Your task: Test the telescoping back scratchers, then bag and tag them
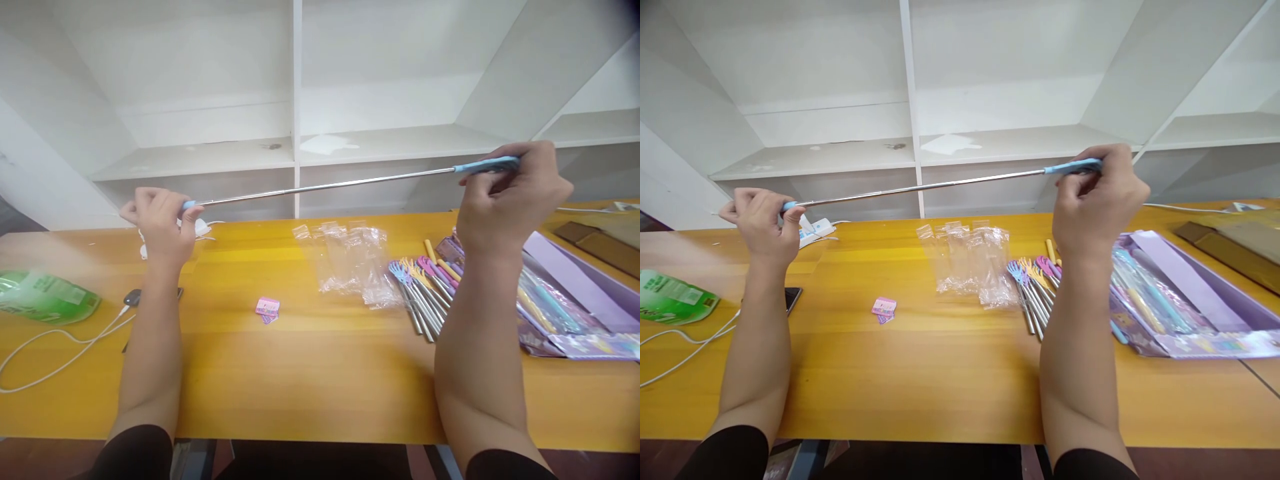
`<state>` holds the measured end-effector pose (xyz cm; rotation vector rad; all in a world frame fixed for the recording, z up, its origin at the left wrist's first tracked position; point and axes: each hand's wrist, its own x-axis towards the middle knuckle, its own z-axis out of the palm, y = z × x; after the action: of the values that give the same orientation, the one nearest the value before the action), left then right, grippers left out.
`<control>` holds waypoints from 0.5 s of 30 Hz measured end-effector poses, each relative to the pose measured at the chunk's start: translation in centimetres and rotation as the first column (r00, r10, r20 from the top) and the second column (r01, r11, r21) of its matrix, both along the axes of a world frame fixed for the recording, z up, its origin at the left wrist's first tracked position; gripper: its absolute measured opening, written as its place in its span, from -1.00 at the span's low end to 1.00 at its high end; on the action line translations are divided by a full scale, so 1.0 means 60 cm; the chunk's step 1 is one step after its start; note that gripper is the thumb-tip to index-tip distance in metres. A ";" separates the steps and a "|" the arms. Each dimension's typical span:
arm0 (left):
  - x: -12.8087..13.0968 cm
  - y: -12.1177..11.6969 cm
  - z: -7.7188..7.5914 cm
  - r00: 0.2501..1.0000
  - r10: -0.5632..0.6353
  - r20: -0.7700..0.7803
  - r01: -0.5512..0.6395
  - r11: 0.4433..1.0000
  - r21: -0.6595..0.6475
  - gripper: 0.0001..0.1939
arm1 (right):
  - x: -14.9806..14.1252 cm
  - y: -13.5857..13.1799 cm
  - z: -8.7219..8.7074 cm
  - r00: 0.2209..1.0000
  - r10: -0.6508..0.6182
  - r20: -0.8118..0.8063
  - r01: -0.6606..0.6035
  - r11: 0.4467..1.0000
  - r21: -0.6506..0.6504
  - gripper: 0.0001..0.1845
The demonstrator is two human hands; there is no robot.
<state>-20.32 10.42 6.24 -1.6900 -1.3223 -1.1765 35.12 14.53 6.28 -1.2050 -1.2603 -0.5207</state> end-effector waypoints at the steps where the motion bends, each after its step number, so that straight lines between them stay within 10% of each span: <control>1: 0.008 -0.009 0.002 1.000 0.008 0.003 -0.008 0.999 -0.031 -0.17 | -0.002 -0.003 0.001 1.000 -0.006 0.009 0.006 1.000 0.004 -0.62; 15: 0.042 -0.036 0.009 0.999 0.018 0.033 -0.014 0.995 -0.098 -0.24 | -0.010 -0.014 0.003 1.000 0.021 -0.002 -0.021 0.999 -0.041 -0.61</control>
<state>-17.81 8.28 6.79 -1.7320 -1.4327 -1.1526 34.50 13.68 6.43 -1.2248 -1.2861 -0.4811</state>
